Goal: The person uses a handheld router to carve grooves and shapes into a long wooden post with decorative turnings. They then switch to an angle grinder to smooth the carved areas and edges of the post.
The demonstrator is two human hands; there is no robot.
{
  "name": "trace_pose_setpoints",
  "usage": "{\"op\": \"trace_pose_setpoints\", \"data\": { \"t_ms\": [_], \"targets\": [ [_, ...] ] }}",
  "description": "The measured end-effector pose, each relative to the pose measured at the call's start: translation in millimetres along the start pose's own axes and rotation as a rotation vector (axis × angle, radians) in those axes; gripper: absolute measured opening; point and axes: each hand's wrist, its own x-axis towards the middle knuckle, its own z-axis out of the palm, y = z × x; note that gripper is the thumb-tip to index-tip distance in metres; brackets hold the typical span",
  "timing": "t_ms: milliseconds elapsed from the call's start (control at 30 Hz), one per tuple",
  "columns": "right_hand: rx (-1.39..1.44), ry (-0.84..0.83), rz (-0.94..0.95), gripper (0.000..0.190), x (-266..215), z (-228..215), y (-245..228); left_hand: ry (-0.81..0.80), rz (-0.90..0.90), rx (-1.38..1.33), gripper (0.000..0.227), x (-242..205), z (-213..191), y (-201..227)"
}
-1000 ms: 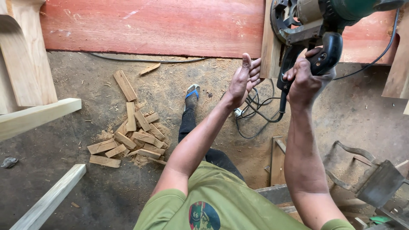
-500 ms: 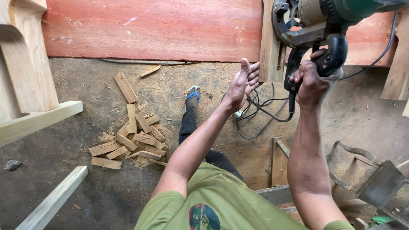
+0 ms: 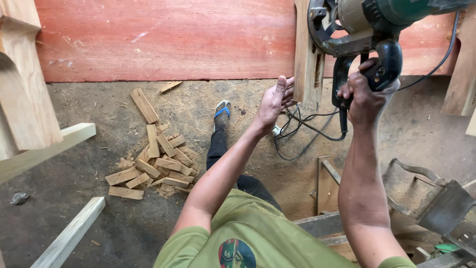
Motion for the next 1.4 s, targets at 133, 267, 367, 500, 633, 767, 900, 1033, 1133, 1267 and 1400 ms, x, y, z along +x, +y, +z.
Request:
{"op": "trace_pose_setpoints", "data": {
  "t_ms": [133, 267, 367, 500, 633, 767, 900, 1033, 1133, 1267, 1400],
  "targets": [
    [0.016, 0.027, 0.003, 0.018, 4, 0, 4, 0.152, 0.012, 0.767, 0.105, -23, 11, 54],
    [0.036, 0.027, -0.068, 0.015, 14, -5, 22, 0.559, 0.496, 0.731, 0.031, -6, -3, 97],
    [0.065, 0.002, -0.163, 0.013, 22, -4, 26, 0.872, 0.956, 0.896, 0.016, 44, -55, 123],
    [0.063, 0.014, -0.18, 0.011, 30, 2, 31, 1.255, 1.19, 1.285, 0.043, 97, -132, 163],
    [0.055, 0.052, -0.149, 0.009, 36, 13, 22, 1.387, 0.843, 1.5, 0.075, 86, -143, 184],
    [0.027, 0.07, -0.096, 0.01, 43, 22, 7, 1.408, 0.645, 1.589, 0.077, 92, -146, 179],
    [0.0, 0.094, -0.053, 0.009, 48, 26, 6, 1.432, 0.508, 1.711, 0.076, 90, -131, 180],
    [0.007, 0.128, -0.042, 0.011, 55, 28, 16, 1.398, 0.477, 1.725, 0.073, 87, -118, 186],
    [0.021, 0.138, -0.047, 0.011, 57, 29, 15, 1.389, 0.384, 1.749, 0.077, 86, -117, 184],
    [0.027, 0.122, -0.028, 0.012, 67, 33, 12, 1.404, 0.36, 1.759, 0.079, 89, -115, 186],
    [0.027, 0.102, -0.018, 0.012, 74, 34, 16, 1.423, 0.362, 1.776, 0.079, 87, -114, 187]
  ]
}}
